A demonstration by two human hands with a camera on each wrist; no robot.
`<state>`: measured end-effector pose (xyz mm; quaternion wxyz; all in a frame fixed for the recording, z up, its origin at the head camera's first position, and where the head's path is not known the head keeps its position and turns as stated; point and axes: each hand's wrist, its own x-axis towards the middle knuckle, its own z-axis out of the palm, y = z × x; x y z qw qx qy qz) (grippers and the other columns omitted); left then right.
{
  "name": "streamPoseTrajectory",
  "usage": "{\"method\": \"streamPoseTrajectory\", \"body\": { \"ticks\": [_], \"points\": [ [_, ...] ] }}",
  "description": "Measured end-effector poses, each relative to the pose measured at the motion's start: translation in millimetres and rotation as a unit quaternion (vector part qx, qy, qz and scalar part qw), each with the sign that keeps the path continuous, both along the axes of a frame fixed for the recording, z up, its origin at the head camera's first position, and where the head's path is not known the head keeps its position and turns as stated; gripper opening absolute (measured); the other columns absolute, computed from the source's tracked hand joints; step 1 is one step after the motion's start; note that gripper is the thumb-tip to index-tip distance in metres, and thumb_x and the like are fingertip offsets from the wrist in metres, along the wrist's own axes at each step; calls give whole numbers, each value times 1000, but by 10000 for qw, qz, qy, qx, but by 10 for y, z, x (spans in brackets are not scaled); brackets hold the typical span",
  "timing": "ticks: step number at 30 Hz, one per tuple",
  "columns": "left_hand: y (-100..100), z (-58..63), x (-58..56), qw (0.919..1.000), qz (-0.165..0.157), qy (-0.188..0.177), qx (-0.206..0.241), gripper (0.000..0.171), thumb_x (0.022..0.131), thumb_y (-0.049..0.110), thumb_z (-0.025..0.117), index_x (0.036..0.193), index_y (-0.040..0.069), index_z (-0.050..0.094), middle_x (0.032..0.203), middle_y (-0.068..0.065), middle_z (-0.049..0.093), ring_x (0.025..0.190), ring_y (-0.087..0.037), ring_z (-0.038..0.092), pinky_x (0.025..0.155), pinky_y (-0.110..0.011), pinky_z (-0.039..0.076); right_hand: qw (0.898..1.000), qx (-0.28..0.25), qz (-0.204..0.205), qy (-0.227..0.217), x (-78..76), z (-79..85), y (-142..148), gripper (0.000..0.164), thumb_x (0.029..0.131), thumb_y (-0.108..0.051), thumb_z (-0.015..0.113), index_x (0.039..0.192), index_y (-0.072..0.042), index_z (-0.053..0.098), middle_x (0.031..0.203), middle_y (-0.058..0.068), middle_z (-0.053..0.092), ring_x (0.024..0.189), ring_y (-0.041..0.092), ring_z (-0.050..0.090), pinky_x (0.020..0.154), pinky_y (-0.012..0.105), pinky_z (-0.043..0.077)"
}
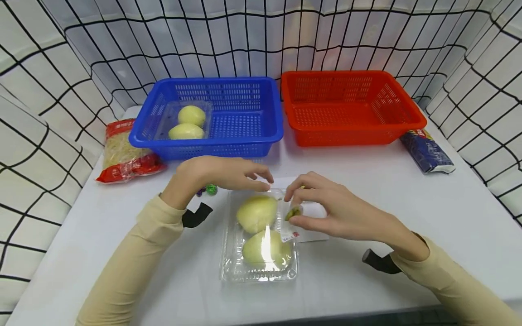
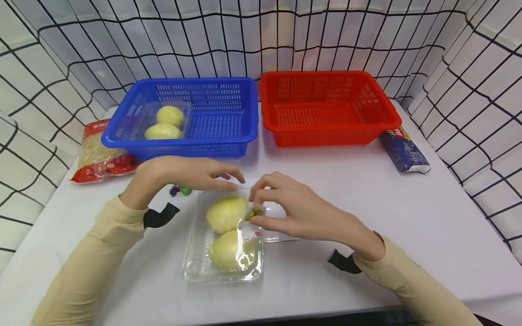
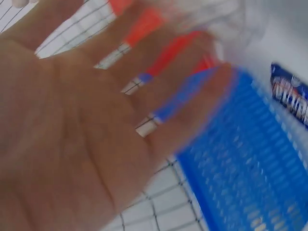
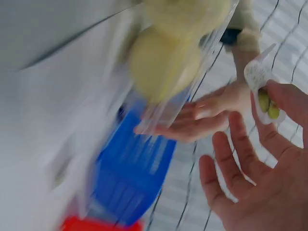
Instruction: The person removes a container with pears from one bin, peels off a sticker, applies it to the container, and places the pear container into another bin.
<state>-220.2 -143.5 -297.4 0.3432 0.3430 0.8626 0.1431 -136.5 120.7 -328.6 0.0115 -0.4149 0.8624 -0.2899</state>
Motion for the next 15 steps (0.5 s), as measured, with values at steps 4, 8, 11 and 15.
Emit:
{"method": "streamPoseTrajectory", "body": {
  "ticks": [4,8,11,15],
  "points": [
    [-210,32,64,9992,249,-141,-263,47,105,44,53,145,18,54,150,-8,58,139,-30,55,109,-48,51,9963,476,281,657,-71,41,-399,15,92,-41,75,101,-29,72,115,-13,65,113,9,57,90,31,51],
    [-286,-1,64,9981,263,-324,-462,50,103,48,54,144,20,54,146,-9,61,127,-27,61,97,-43,57,9831,1148,387,1370,-54,-32,-588,23,93,-47,71,103,-26,68,121,-7,66,118,17,57,97,35,48],
    [-314,12,57,9972,286,-374,-578,52,102,50,55,145,21,52,144,-9,62,120,-25,64,92,-42,59,9693,1473,273,1950,-5,-73,-637,28,94,-48,68,108,-24,65,129,-2,65,126,21,56,108,40,45],
    [-323,16,39,9966,296,-451,-623,55,102,50,55,147,19,51,141,-10,64,116,-22,64,97,-43,57,9579,1585,33,2392,45,-94,-666,43,94,-47,64,125,-18,60,137,1,61,133,24,53,114,43,42]
  ]
}}
